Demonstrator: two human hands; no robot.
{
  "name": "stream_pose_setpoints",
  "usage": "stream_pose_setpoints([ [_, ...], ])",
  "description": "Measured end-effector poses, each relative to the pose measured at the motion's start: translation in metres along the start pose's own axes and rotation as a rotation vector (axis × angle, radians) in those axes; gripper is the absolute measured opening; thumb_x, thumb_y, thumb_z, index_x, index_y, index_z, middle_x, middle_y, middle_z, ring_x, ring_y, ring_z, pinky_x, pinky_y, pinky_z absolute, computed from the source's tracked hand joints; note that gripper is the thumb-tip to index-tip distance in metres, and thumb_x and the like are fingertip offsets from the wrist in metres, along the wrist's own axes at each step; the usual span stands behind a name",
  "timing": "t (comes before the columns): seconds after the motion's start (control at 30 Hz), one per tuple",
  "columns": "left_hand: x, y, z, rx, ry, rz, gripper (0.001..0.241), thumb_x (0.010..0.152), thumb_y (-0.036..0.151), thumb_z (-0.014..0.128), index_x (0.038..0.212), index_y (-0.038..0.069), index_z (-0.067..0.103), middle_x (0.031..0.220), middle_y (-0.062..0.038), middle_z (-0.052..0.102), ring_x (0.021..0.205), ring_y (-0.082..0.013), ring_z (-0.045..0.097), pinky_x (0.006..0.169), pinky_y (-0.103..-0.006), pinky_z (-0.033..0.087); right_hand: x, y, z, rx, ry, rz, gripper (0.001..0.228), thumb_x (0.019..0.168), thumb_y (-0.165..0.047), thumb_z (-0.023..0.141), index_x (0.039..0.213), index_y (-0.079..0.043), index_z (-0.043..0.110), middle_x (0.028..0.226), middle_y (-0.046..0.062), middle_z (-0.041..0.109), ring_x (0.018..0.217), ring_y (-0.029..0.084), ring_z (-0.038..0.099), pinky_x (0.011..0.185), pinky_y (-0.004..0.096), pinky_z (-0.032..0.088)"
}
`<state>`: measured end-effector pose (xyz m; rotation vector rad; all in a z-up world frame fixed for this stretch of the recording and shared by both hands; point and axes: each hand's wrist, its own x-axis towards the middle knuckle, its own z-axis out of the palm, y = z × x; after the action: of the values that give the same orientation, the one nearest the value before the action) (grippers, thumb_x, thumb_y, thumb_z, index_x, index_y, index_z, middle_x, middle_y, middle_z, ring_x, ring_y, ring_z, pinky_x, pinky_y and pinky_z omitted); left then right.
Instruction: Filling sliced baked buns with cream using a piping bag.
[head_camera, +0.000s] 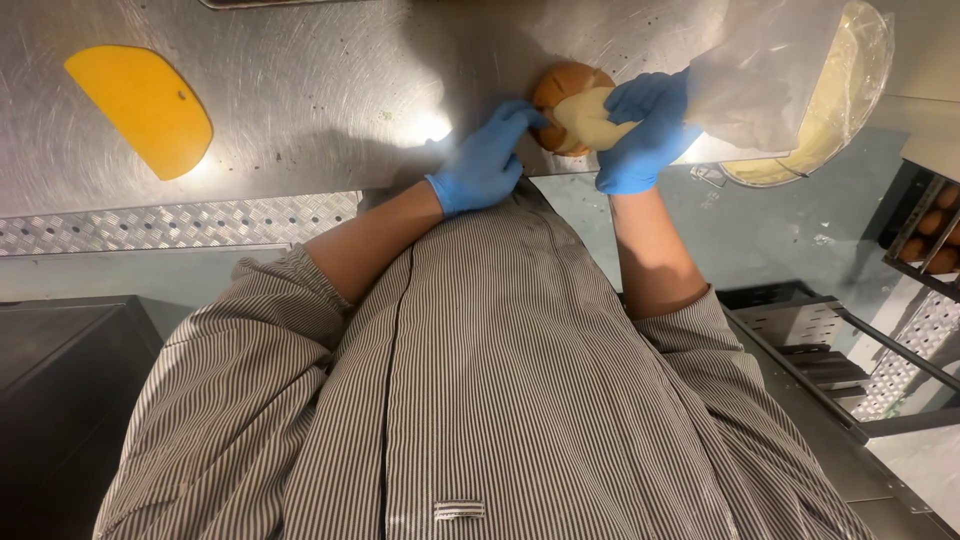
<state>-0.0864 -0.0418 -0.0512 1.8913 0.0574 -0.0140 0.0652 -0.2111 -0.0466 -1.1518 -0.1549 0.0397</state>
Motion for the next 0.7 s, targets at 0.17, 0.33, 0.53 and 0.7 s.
stream_pose_setpoints([
  [0.17,0.013,-0.006,-0.008,-0.158,-0.038,-0.18,0.051,0.089,-0.001,0.05,0.14,0.005,0.045,0.134,-0.019,0.056,0.127,-0.0348,0.063,0.109,-0.0428,0.052,0.002,0.005,-0.009,0.035,0.049,0.03,0.031,0.106,-0.006,0.051,0.076,-0.003,0.043,0.06,0.009,0.041,0.052,0.017,0.037,0.051,0.033,0.036],
  [0.33,0.051,-0.005,-0.021,0.153,0.081,0.266,0.059,0.08,-0.008,0.053,0.139,0.003,0.055,0.143,-0.023,0.053,0.128,-0.045,0.055,0.111,-0.0495,0.045,0.001,-0.005,-0.006,0.054,-0.032,0.055,0.03,0.105,-0.005,0.05,0.076,-0.004,0.042,0.063,0.01,0.041,0.054,0.02,0.038,0.056,0.037,0.038],
  [0.53,0.041,-0.011,-0.016,0.18,-0.107,0.086,0.05,0.086,-0.008,0.053,0.133,0.009,0.061,0.138,-0.021,0.055,0.123,-0.0427,0.059,0.106,-0.0457,0.051,-0.003,0.016,-0.038,-0.005,-0.084,0.07,0.034,0.108,-0.009,0.047,0.075,-0.001,0.044,0.065,0.009,0.042,0.058,0.02,0.04,0.06,0.037,0.04],
  [0.7,0.016,0.001,-0.005,0.035,-0.025,0.003,0.049,0.084,-0.005,0.054,0.132,0.006,0.058,0.136,-0.022,0.052,0.121,-0.0422,0.059,0.103,-0.0443,0.052,-0.007,-0.002,-0.008,-0.08,-0.009,0.018,0.031,0.107,-0.007,0.046,0.076,-0.002,0.045,0.062,0.011,0.045,0.056,0.02,0.043,0.057,0.036,0.042],
])
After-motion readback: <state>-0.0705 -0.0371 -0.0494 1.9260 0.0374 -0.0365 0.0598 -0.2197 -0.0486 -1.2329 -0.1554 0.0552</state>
